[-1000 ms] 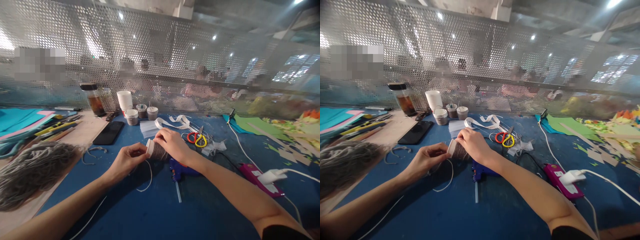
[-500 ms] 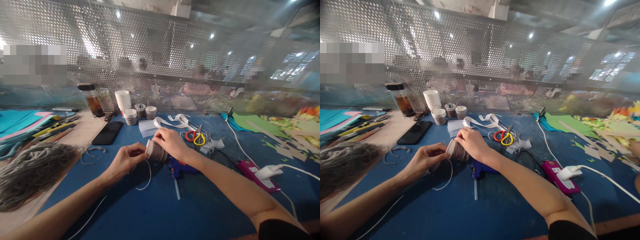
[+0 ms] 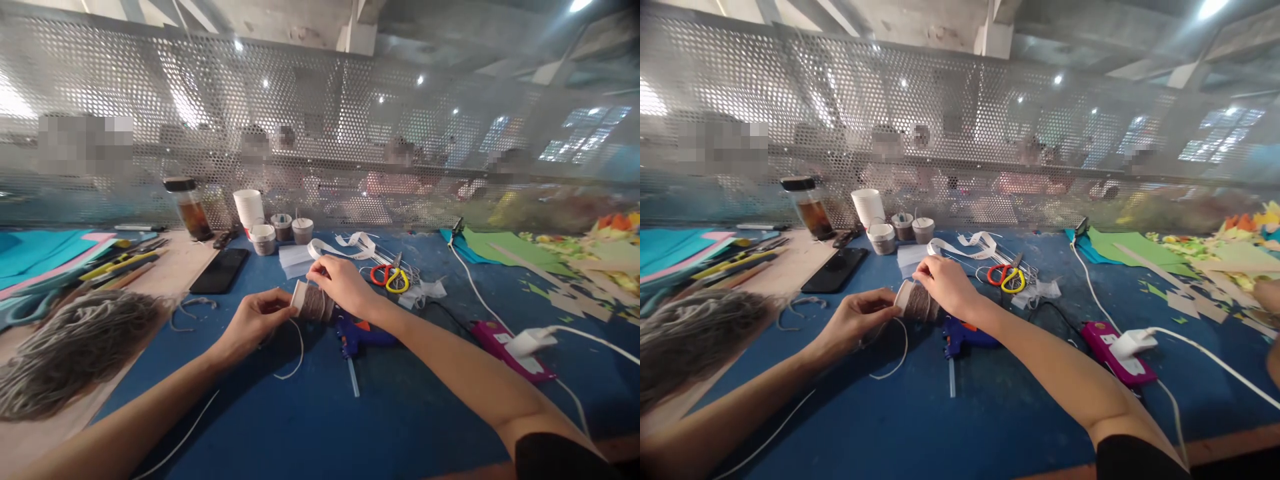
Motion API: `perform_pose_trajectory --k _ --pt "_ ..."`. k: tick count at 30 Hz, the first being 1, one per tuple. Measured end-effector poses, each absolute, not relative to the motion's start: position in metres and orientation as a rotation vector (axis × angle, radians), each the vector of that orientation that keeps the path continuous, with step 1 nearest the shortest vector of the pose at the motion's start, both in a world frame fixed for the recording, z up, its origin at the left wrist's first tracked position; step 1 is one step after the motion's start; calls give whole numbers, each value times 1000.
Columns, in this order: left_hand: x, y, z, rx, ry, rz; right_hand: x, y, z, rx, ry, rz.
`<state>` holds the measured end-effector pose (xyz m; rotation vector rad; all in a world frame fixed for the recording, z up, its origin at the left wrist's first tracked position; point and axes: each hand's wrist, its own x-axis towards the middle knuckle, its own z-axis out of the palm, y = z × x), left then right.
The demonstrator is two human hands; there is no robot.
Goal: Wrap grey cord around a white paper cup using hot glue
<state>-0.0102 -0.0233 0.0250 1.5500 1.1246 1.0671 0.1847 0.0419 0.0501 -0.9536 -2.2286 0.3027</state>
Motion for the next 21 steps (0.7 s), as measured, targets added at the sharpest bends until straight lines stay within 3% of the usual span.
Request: perform_pose_trajectory --k 21 --pt "-12 -22 23 1567 1133 1066 186 43 48 -978 -2234 284"
